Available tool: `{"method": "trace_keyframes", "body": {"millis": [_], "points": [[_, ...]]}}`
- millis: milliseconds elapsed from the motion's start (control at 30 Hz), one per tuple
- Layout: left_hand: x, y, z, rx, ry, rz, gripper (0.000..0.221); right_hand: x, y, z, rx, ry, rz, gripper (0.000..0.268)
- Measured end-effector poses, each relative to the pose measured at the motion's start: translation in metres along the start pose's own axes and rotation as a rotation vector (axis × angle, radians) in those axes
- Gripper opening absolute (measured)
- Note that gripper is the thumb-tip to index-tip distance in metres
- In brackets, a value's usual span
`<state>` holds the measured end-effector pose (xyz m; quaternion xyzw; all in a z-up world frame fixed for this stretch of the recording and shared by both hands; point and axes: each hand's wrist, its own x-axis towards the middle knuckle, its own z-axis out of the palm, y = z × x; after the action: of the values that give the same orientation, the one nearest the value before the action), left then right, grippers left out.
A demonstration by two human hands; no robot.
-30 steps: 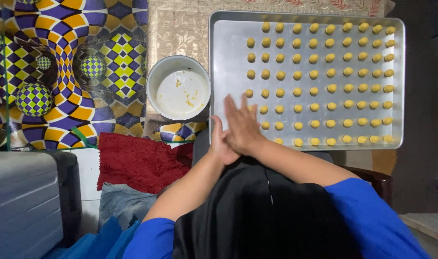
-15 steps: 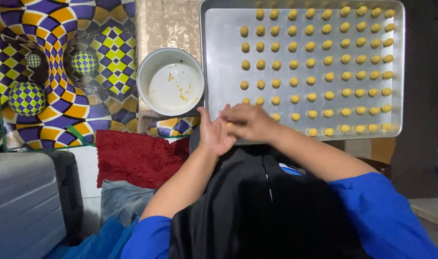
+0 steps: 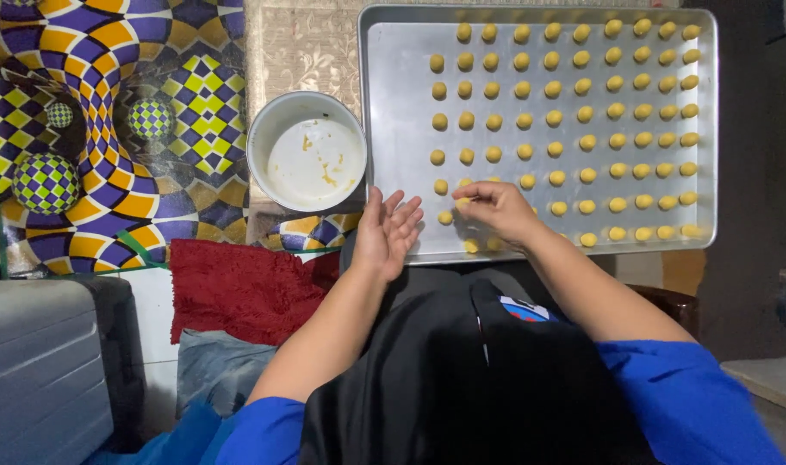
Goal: Shaping dough into small balls, arranging them on a baking tray, and placing the tray into a commercial oven.
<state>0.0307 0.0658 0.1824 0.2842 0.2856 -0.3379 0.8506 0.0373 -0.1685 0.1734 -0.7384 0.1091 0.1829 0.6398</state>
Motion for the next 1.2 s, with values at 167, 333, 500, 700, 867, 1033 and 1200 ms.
{"method": "trace_keyframes", "body": {"millis": [167, 333, 500, 700, 867, 1033, 1200], "points": [[0.008, -0.004, -0.006, 0.031, 0.126, -0.020, 0.079, 0.011, 0.031, -0.002, 0.058, 0.037, 0.034, 0.036], [0.017, -0.013, -0.015, 0.056, 0.164, -0.030, 0.073, 0.057, 0.028, 0.003, 0.095, 0.189, -0.005, 0.037], [0.030, -0.020, -0.027, 0.116, 0.186, -0.044, 0.069, 0.124, 0.021, -0.010, -0.028, 0.349, -0.120, 0.028], [0.027, -0.022, -0.022, 0.105, 0.153, -0.118, 0.064, 0.191, -0.013, -0.014, -0.210, 0.462, -0.344, 0.027], [0.022, -0.015, -0.019, 0.058, 0.134, -0.138, 0.068, 0.252, -0.013, -0.017, -0.636, 0.578, -0.498, 0.027], [0.021, -0.010, -0.017, 0.038, 0.145, -0.150, 0.067, 0.286, -0.007, -0.020, -0.823, 0.570, -0.485, 0.023], [0.022, -0.009, -0.018, 0.028, 0.153, -0.159, 0.068, 0.304, 0.001, -0.022, -0.873, 0.565, -0.467, 0.023]]}}
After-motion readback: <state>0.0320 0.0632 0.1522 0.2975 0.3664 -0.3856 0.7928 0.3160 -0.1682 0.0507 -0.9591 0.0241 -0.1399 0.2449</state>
